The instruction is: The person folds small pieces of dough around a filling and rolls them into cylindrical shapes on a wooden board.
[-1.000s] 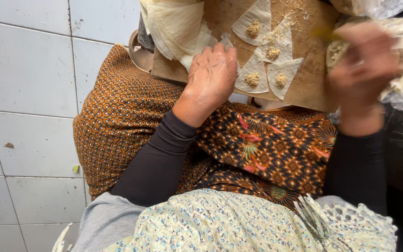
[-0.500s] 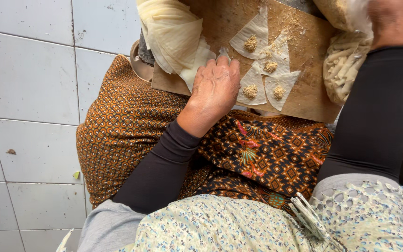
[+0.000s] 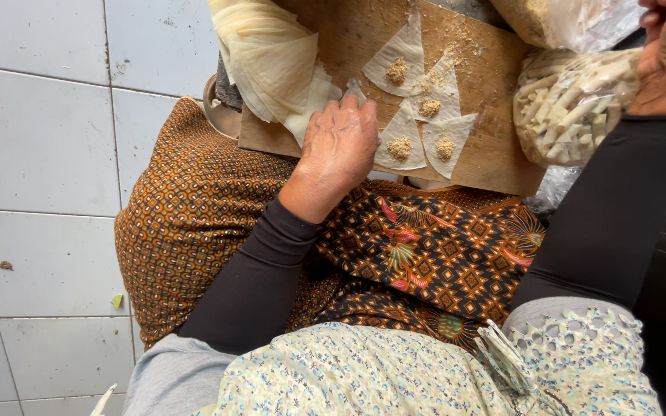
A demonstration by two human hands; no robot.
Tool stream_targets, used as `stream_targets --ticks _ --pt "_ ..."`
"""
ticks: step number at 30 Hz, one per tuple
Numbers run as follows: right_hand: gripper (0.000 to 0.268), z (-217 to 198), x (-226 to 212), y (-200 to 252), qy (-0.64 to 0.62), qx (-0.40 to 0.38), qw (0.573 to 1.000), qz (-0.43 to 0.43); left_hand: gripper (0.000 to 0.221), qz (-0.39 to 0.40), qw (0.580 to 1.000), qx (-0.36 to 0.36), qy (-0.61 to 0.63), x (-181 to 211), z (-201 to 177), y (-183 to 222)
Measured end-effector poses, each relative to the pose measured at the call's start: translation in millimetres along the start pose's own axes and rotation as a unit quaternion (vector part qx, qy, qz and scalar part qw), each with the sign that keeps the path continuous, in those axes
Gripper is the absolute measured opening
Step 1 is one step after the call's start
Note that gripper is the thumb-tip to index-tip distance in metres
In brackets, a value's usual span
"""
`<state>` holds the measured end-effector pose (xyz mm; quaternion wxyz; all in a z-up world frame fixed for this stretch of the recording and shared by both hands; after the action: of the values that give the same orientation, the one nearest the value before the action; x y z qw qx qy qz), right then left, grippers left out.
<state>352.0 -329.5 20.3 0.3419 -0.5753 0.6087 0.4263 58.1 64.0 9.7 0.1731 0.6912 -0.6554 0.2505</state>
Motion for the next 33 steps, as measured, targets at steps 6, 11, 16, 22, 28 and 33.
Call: stream_targets --ticks 6,11,16,22,28,33 --pt "0.034 62 -70 79 -0.087 -0.074 0.993 -0.014 0.010 -0.014 0.999 0.031 -0.023 -18 -4 4" --pt "0.030 167 -89 170 0.005 -0.160 0.987 -0.020 0.010 -0.030 0.998 0.040 -0.035 -36 -19 7" --pt "0.023 248 -99 228 0.162 -0.204 0.935 -0.241 0.014 -0.043 0.997 0.059 -0.025 -44 -34 10" --pt "0.035 282 -129 283 0.386 -0.214 0.737 -0.512 0.017 -0.043 0.996 0.076 -0.001 -47 -45 9" --pt "0.040 278 -140 289 0.414 -0.222 0.713 -0.520 0.018 -0.045 0.998 0.051 -0.003 -44 -40 5" --pt "0.039 213 -153 228 0.373 -0.057 0.766 -0.521 0.013 -0.036 0.998 0.056 -0.008 -35 -42 2"
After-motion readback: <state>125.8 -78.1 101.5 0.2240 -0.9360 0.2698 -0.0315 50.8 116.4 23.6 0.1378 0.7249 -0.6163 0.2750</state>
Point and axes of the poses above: each hand's wrist, its own y-axis away from the middle knuckle, its own z-axis out of the palm, x = y × z, the point moved 6 cm from there along -y, towards the middle knuckle, and after that the axes turned 4 degrees about x, right-handed, at the moved point
